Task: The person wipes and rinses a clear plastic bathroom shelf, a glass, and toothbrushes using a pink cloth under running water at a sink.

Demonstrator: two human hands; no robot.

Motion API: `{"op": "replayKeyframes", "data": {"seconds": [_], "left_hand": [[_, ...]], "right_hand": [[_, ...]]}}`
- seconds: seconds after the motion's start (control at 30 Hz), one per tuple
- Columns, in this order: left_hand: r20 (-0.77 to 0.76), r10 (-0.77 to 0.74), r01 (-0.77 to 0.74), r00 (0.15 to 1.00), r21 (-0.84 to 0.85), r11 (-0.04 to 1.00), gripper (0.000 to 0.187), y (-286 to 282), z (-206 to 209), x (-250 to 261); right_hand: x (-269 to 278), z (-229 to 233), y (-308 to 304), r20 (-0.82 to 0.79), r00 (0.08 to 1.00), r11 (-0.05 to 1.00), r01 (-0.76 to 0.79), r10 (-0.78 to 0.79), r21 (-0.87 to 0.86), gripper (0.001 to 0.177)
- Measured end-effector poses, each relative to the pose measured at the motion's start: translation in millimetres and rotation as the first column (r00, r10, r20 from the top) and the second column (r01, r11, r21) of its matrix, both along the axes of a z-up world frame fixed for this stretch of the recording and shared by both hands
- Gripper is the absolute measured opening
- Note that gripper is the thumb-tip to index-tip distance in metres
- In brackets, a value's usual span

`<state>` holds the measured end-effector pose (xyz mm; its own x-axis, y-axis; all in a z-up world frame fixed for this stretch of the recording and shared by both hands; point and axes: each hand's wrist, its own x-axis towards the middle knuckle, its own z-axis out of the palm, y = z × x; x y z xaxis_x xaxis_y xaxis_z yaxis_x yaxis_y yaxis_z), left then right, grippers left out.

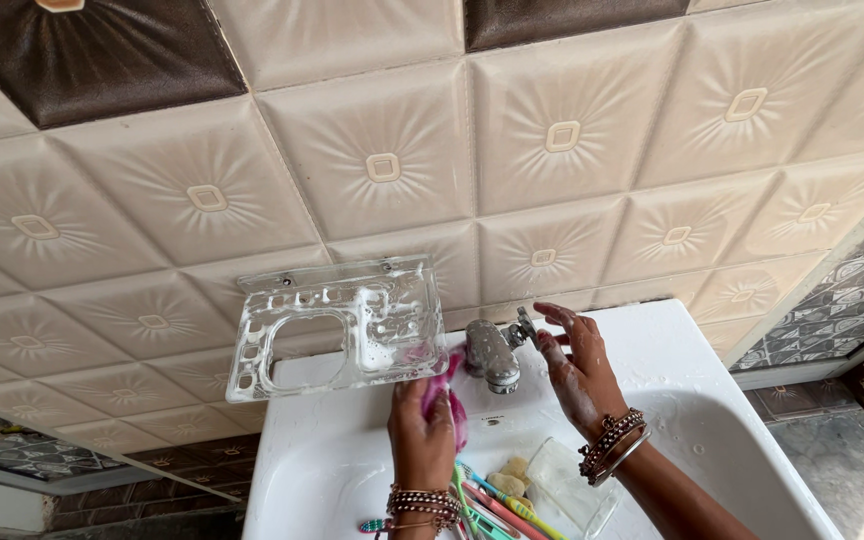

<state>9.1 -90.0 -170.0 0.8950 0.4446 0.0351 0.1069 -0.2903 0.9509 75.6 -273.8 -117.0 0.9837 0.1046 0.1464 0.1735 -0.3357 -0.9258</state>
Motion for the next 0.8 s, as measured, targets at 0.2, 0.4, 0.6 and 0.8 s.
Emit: {"op": "replayKeyframes", "data": {"seconds": [0.2, 0.4, 0.6, 0.8], "left_hand": [[0.289, 0.080, 0.159, 0.954, -0.713, 0.683, 0.048, -42, 24, 12], [0.384, -0.133, 0.172, 0.914, -0.069, 0.983, 0.055, -39, 13, 33], [-0.423, 0.214, 0.187, 0.881, 0.724, 0.664, 0.063, 45, 25, -8], [-0.020, 0.493, -0.291, 0.870, 0.787, 0.544, 0.034, 83, 5, 15]], "right_hand": [[-24, 28, 27, 0.034, 0.965, 0.960, -0.263, 0.261, 0.093, 0.061], [1, 35, 22, -0.120, 0.873, 0.859, -0.427, 0.474, 0.284, 0.059], [-19, 70, 12, -0.165, 0.919, 0.913, -0.381, 0.357, -0.147, 0.065], [-32, 10, 15, 0.254, 0.920, 0.937, -0.332, 0.297, 0.108, 0.063]]}}
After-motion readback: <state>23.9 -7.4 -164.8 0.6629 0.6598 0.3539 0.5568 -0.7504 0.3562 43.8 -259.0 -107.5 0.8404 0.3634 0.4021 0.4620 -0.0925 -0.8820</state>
